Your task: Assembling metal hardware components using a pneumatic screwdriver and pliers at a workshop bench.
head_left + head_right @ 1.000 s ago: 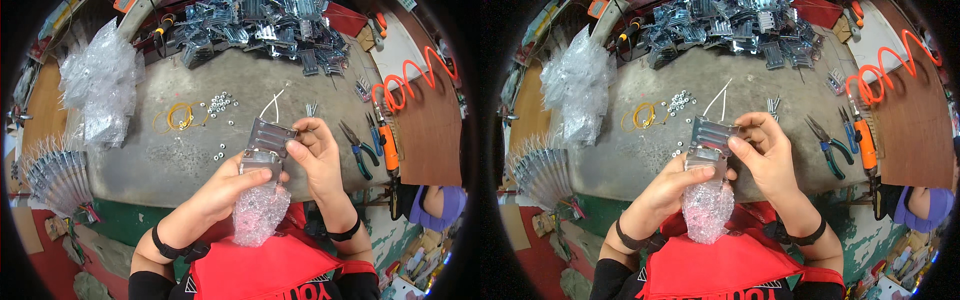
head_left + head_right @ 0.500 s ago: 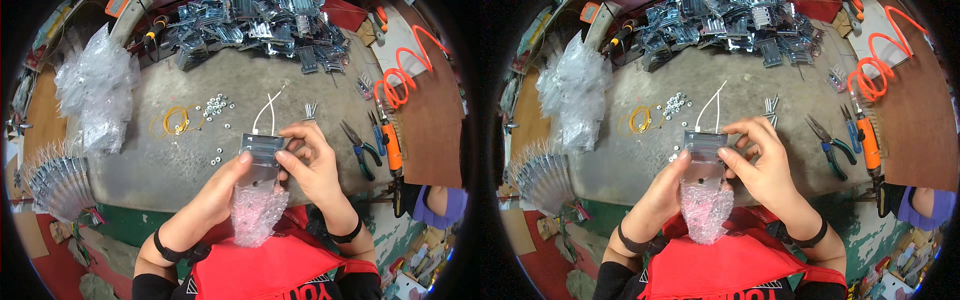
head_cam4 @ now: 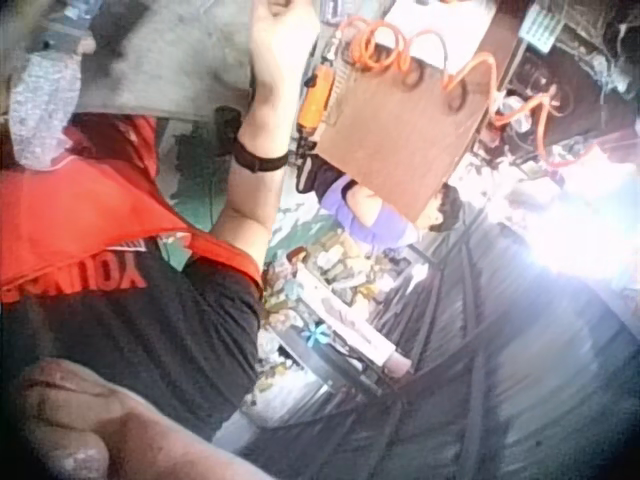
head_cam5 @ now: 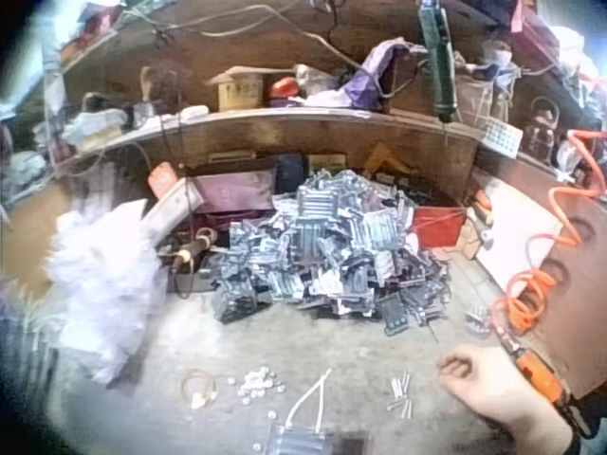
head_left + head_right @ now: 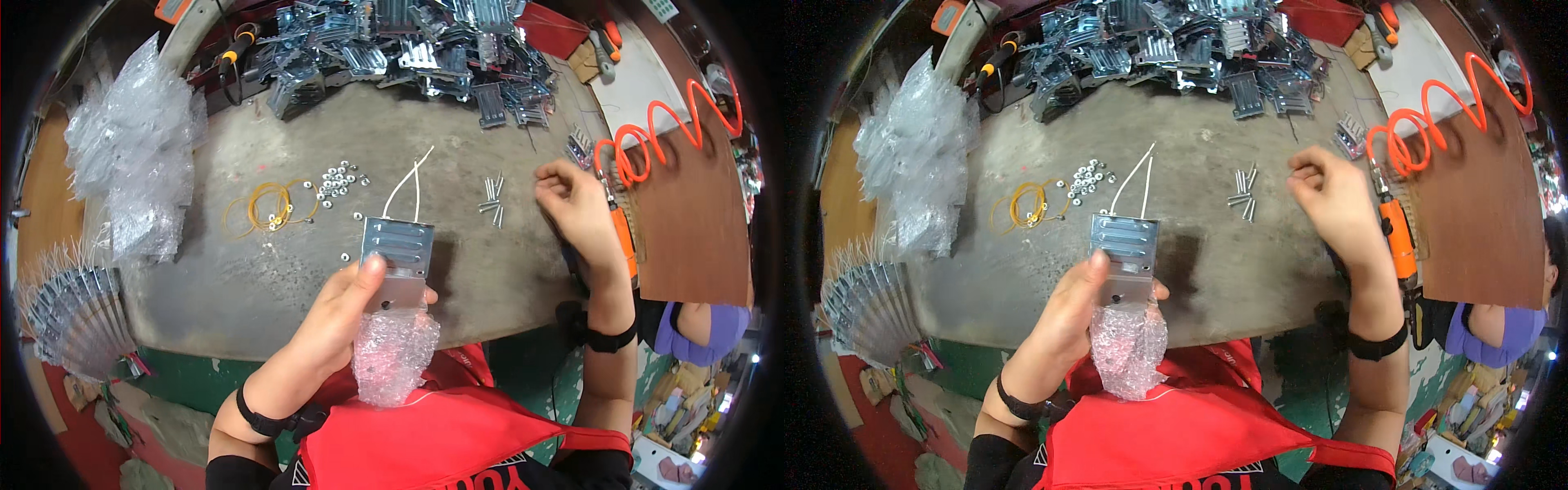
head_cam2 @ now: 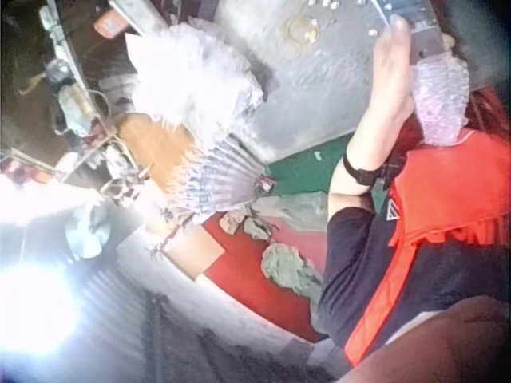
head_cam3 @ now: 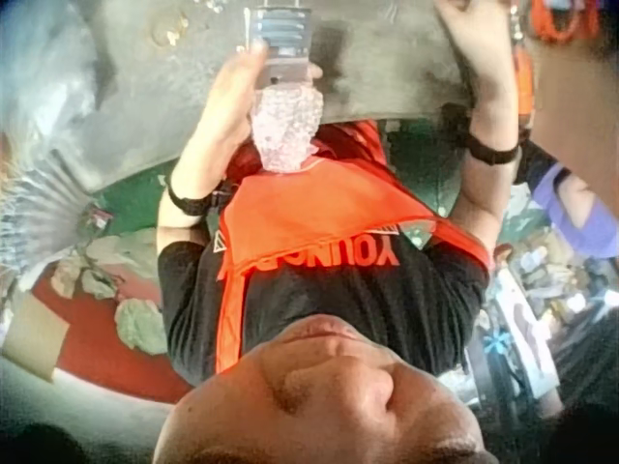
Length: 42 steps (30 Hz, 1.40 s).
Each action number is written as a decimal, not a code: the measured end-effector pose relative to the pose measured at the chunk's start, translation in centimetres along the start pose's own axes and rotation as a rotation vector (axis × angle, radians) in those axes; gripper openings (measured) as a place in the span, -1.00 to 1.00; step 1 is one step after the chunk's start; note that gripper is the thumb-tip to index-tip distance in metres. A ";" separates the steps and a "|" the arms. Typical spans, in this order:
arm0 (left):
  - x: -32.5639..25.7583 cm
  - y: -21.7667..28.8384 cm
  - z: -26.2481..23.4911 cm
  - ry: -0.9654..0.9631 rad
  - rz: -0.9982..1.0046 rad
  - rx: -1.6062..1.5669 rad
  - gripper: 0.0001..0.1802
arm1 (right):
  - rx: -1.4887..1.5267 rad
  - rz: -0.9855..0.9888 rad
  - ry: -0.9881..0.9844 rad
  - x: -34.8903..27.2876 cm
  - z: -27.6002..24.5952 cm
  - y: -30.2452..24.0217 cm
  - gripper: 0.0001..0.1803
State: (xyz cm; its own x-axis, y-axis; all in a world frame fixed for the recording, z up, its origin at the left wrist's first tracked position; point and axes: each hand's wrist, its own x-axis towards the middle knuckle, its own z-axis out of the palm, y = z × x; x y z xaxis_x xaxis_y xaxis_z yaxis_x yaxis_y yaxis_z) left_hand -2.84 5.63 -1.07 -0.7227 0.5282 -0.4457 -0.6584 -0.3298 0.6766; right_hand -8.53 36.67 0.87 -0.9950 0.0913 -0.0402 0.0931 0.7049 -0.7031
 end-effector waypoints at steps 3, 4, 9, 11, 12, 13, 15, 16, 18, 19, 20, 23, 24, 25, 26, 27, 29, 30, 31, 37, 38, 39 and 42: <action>-0.1 0.0 0.1 -0.004 0.021 -0.012 -0.40 | -0.168 0.002 0.142 1.5 -1.5 1.9 -0.72; -0.1 0.0 0.1 0.025 0.034 -0.045 -0.44 | -0.223 -0.034 0.211 2.0 -1.8 3.6 -0.71; -0.2 0.0 -0.6 0.014 0.068 0.006 -0.44 | -0.467 -0.048 0.450 4.1 -4.1 8.5 -0.62; -0.1 -0.1 -0.3 0.124 0.082 0.015 -0.43 | -0.523 -0.091 0.460 4.4 -4.0 8.2 -0.57; 0.0 -0.2 -0.2 0.116 0.085 0.017 -0.43 | -0.579 -0.138 0.455 4.6 -3.9 7.7 -0.55; 0.0 -0.3 -0.1 0.144 0.088 0.021 -0.42 | -0.582 -0.138 0.462 5.2 -3.9 8.0 -0.55; 0.2 -0.3 0.2 0.163 0.088 0.031 -0.41 | -0.638 -0.111 0.433 6.8 -3.9 8.8 -0.46; 0.2 -0.1 0.5 0.161 0.082 0.033 -0.40 | -0.640 -0.107 0.438 7.2 -4.4 8.5 -0.46; 0.1 0.0 0.5 0.174 0.087 0.038 -0.40 | -0.761 0.264 0.187 8.4 -5.0 6.7 -0.38; 0.1 0.1 0.1 0.113 0.070 0.054 -0.40 | -0.756 0.259 0.188 8.8 -5.3 7.2 -0.38; 0.0 0.1 -0.2 0.051 0.052 0.068 -0.40 | -0.694 0.186 0.190 8.9 -5.9 8.3 -0.36; -0.2 0.2 -0.3 0.042 0.057 0.064 -0.41 | -0.592 -0.070 0.272 8.5 -6.2 8.3 -0.31; -0.2 0.3 -0.3 0.056 0.062 0.065 -0.41 | -0.651 -0.247 0.346 8.0 -5.6 7.8 -0.29; -0.3 0.3 -0.1 0.090 0.065 0.060 -0.41 | -0.641 -0.256 0.341 7.5 -5.1 7.0 -0.29; -0.4 0.3 -0.1 0.131 0.069 0.054 -0.40 | -0.515 -0.359 0.283 6.7 -4.6 4.9 -0.27; -0.5 0.2 -0.1 0.158 0.076 0.054 -0.40 | -0.383 -0.461 0.219 6.1 -3.8 3.0 -0.25; -0.5 0.2 -0.3 0.118 0.067 0.074 -0.41 | -0.390 -0.601 0.132 4.7 -2.6 -0.1 -0.22; -0.7 0.3 -0.3 0.145 0.070 0.079 -0.41 | -0.407 -0.741 0.056 4.4 -1.7 -1.6 -0.19; -0.9 0.4 -0.2 0.143 0.075 0.069 -0.40 | -0.382 -0.755 0.048 4.3 -0.6 -2.9 -0.19; -1.8 0.2 -0.7 0.128 0.108 0.067 -0.40 | -0.525 -1.152 -0.294 5.0 4.2 -5.9 -0.24; -2.1 0.2 -1.0 0.145 0.114 0.054 -0.40 | -0.519 -1.159 -0.299 5.1 4.3 -6.1 -0.24; -2.3 0.2 -1.3 0.162 0.118 0.041 -0.41 | -0.491 -1.100 -0.177 5.3 4.3 -5.9 -0.31; -3.1 0.2 -1.7 0.212 0.114 0.025 -0.40 | -0.351 -0.697 0.052 4.7 2.7 -4.5 -0.62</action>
State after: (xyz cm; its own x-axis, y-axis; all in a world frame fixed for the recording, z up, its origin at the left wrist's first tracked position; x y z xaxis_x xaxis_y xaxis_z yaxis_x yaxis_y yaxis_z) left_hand -1.08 2.57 -0.57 -0.8219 0.3121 -0.4765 -0.5663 -0.3572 0.7428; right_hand -13.72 32.04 1.96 -0.8260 -0.4275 0.3673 -0.5381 0.7920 -0.2884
